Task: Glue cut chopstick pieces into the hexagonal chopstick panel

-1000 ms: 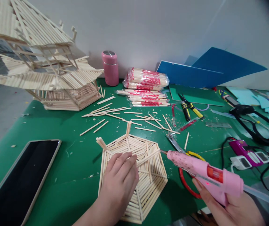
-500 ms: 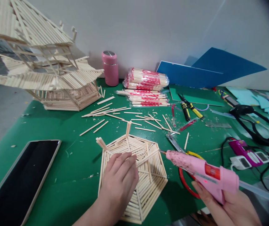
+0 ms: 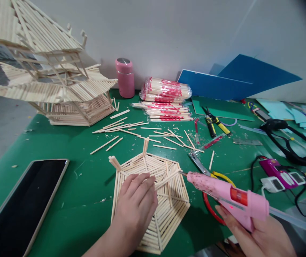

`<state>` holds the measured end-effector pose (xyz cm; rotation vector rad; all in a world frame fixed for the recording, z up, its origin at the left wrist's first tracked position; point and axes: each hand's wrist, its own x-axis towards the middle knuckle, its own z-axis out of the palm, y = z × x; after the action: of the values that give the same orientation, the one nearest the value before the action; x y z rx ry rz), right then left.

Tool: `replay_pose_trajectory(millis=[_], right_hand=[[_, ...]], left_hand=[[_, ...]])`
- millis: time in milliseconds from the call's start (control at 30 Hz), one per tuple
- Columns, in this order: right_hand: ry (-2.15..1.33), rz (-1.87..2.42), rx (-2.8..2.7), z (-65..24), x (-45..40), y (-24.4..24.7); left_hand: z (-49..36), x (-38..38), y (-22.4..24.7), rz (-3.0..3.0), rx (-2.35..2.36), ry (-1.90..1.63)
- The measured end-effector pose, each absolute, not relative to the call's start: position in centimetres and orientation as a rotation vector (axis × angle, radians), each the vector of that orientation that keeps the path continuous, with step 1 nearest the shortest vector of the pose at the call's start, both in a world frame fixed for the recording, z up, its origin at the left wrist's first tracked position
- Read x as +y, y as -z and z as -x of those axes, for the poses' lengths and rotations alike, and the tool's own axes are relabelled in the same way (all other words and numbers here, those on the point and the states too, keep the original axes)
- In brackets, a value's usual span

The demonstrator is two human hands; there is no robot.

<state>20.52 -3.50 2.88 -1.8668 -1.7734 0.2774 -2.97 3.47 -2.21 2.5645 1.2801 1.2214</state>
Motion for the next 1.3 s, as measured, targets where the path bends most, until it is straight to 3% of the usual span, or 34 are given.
replay_pose_trajectory(millis=[333,533,867,1067,1200,1233,1300], right_hand=[[-0.298,1.824,-1.971,-18.6,-2.6,-3.4],[-0.477,1.929,-1.983,-19.0,-3.5,-2.7],[-0.695,2.06,-1.117,-21.8,-0.6,0.0],[-0.349,2.251,-1.511,-24.7,0.3,2.5],[0.029,2.151,-1.376,-23.1,0.2,1.6],[-0.026,2.026,-1.345,-22.2,0.1,1.1],[-0.503,1.733,-1.384,-20.0,0.2,0.4]], left_hand=[[2.9,3.3,2.6,-2.476,1.249,-1.21],[3.0,3.4,2.7,-2.432,1.244,-1.214],[3.0,3.9,2.1,-2.213,1.177,-1.272],[2.9,3.7,1.6,-2.172,1.16,-1.267],[2.4,3.6,1.2,-2.228,1.146,-1.303],[2.3,3.5,1.1,-2.235,1.14,-1.315],[2.0,3.4,0.8,-2.239,1.121,-1.326]])
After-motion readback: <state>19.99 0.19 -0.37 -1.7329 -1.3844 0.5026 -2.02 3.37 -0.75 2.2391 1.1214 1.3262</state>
